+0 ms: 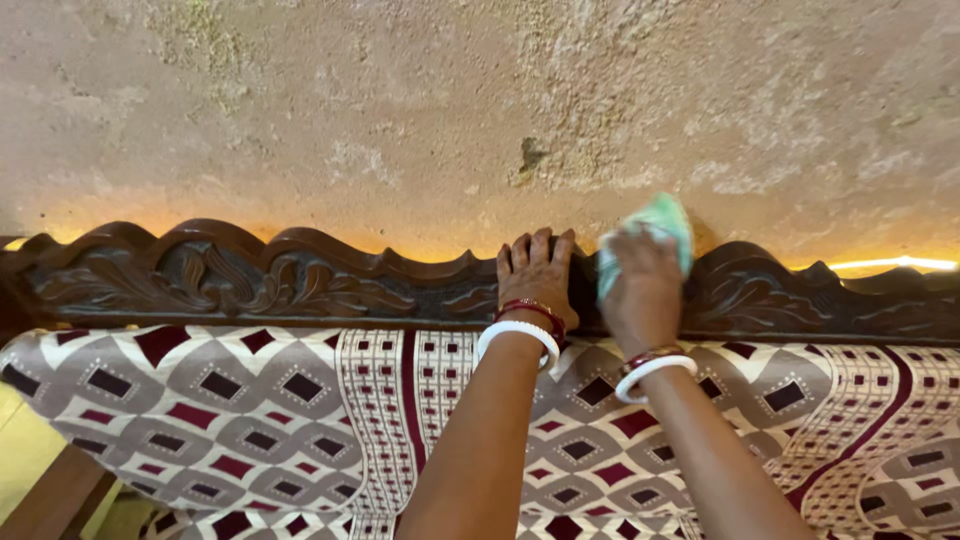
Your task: The person wipes the carved wooden headboard of a bed with a light green cloth. They move the cloth back and forth along the top edge and into the carved details, using both hands to reach different sections.
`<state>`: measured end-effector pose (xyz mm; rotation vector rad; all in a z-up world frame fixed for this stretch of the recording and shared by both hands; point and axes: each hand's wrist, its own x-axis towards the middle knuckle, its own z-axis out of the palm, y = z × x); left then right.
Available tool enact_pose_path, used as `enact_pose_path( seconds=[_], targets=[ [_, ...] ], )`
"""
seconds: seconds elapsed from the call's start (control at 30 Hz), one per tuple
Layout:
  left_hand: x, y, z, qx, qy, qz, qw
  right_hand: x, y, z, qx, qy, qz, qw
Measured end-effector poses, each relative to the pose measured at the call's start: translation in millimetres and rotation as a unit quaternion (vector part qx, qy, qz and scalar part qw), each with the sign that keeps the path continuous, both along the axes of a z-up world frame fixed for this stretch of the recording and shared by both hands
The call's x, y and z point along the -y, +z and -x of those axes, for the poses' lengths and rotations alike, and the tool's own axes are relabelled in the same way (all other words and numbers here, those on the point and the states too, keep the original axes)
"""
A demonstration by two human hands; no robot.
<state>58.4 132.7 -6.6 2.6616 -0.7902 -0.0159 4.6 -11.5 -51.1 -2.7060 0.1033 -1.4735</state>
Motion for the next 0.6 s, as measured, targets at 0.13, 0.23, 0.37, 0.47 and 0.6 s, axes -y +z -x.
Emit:
enact_pose_path(
  seconds=[0.13,0.23,0.37,0.47,0.6],
  targets=[
    [-1,2,-1,0.003,-0.013,0.012,1.0,-6,-2,-1,-0.042,0.062,-0.024,0.997],
    [-5,4,-1,-0.011,-0.012,-0.005,1.0,24,13,7,-0.015,0.038,-0.09,0.995],
    [-1,3,-1,-0.004,-0.006,-0.011,1.0,38,25,2,-0.027,-0.062,-0.463,0.884],
    [1,0,-1,-0.013,-0.007,-0.016,1.0,14,10,-4,0.036,-0.084,-0.2,0.976],
    [0,-3,-4,0.013,-0.008,-0.016,1.0,-17,-3,-4,-0.005,-0.024,0.044,0.999]
  ],
)
